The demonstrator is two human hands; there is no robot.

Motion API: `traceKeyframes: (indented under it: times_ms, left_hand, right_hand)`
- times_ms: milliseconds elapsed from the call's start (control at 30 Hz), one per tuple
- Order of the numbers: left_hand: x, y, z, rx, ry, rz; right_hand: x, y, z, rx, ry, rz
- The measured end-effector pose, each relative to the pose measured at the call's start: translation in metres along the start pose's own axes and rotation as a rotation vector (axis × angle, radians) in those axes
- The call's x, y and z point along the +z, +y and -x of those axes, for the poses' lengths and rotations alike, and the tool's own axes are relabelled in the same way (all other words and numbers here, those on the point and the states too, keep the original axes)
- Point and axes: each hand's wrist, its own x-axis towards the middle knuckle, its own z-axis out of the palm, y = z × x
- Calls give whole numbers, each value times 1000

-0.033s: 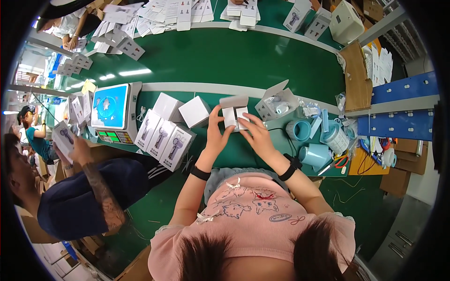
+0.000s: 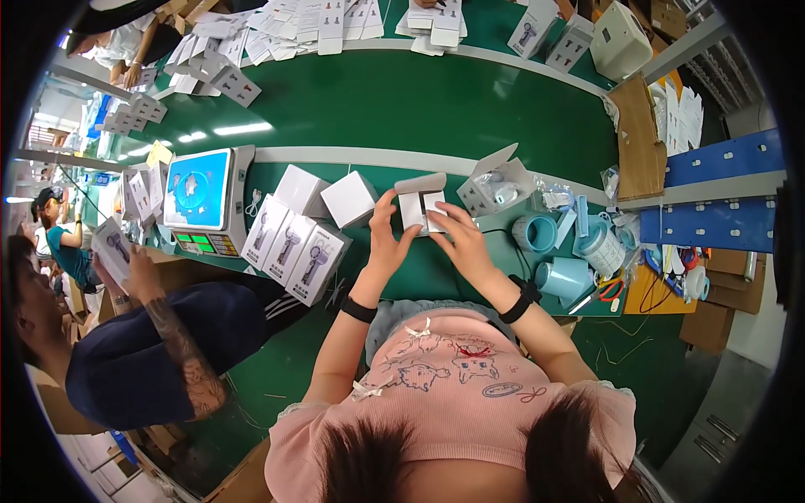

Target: Packaging electronic components into white boxes at an assembly line.

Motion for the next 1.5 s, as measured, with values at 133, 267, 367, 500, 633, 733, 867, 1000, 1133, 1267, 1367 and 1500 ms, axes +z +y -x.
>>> traceKeyframes:
  times_ms: [133, 267, 367, 500, 633, 733, 867, 1000, 1133, 1267, 1367, 1500]
  left_hand:
    - [-3, -2, 4, 18, 58, 151]
    - [-26, 11, -6, 18, -108, -35]
    - [-31, 17, -8, 147, -280, -127]
    - [-25, 20, -11, 82, -202, -185]
    - [-27, 20, -16, 115, -302, -431]
    - [-26, 17, -15, 215, -254, -483]
    - [-17, 22, -14, 221, -203, -494]
    - [-4, 22, 0, 147, -125, -461]
    - [5, 19, 7, 175, -82, -481]
    - [5, 18, 14, 199, -107, -485]
    - [6, 3, 21, 245, -88, -450]
    - [10, -4, 24, 265, -34, -428]
  right_hand:
    - [6, 1, 0, 159, 149, -305]
    - [-20, -12, -13, 75, 94, -276]
    - [-28, -2, -19, -58, -38, -137]
    - [-27, 9, -25, -191, -196, 20]
    - [-26, 9, -29, -238, -233, 158]
    - [-25, 8, -29, -287, -192, 229]
    - [-25, 15, -26, -313, -133, 229]
    - [-26, 16, -22, -356, -145, 216]
    - [-27, 16, -20, -386, -150, 203]
    - [-31, 12, -16, -376, -221, 171]
    - [-34, 12, -13, -343, -326, 154]
    - [-17, 25, -3, -319, -241, 86]
